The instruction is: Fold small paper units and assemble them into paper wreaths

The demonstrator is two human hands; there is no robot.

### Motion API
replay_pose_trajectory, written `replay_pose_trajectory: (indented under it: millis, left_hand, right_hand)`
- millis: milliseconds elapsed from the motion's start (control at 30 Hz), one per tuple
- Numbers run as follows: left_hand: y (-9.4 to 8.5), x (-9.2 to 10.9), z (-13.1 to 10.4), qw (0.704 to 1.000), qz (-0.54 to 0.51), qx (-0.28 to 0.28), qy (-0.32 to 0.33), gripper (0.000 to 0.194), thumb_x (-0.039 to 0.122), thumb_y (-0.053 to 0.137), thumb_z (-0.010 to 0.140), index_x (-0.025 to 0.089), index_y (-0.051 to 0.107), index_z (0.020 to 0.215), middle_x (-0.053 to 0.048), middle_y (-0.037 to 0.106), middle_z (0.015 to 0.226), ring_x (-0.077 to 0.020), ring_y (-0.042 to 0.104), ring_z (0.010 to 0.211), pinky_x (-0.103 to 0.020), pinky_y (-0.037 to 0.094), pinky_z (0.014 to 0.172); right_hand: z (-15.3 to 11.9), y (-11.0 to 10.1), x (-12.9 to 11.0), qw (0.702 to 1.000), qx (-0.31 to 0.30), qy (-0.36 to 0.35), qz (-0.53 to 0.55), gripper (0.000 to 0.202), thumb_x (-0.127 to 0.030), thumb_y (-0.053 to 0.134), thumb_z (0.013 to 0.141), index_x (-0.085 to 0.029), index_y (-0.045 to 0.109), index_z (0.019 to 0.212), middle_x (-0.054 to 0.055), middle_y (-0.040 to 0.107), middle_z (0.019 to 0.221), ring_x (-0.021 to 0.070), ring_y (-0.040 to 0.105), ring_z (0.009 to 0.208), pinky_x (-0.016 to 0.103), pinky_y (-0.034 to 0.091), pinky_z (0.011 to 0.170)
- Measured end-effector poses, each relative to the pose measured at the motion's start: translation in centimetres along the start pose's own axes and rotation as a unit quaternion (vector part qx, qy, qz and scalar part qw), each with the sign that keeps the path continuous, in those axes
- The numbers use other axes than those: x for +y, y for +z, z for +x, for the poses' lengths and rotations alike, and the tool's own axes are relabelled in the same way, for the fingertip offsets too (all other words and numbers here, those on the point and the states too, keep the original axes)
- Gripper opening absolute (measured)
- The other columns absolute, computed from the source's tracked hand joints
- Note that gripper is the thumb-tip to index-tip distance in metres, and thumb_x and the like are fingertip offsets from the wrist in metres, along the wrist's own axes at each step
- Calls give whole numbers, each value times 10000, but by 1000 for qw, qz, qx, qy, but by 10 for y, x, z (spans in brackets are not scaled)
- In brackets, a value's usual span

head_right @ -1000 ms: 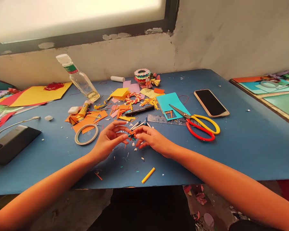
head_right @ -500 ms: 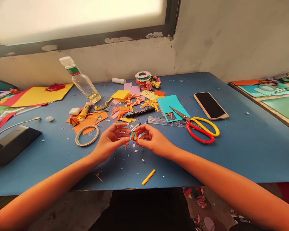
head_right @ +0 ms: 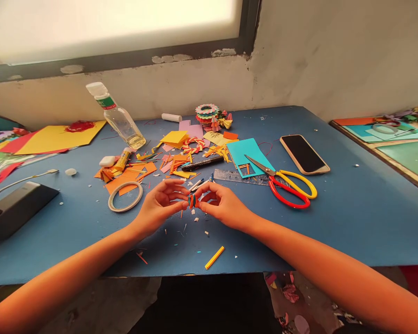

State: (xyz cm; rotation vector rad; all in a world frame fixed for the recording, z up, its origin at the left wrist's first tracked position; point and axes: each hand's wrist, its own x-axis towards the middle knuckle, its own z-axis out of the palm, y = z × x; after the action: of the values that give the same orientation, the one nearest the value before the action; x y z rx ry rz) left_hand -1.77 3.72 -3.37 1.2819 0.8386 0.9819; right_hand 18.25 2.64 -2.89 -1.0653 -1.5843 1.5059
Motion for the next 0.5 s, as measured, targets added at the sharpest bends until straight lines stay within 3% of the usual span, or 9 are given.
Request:
replay_pose_trajectory:
  millis: [233,500]
  left_hand:
    - [0,1,2,999,-35,17,-16,483,139,785,656,175,560,1082,-25,662,906,-132,656,794,-252,563,700]
    - [-1,2,3,995,-67,9,-78,502,143,777,667,186,543,1109,-17,641,954,-115,667,722,-208,560,599]
  right_hand:
    - [0,0,0,1000,11,-2,-13,162,-297,634,801,-212,560,918,15,647,889,160,625,836,285,493,685]
    - [-1,-1,2,999,16,-18,-24,190,-312,646,801,-204,560,932,14,631,908,137,614,791,267,493,673]
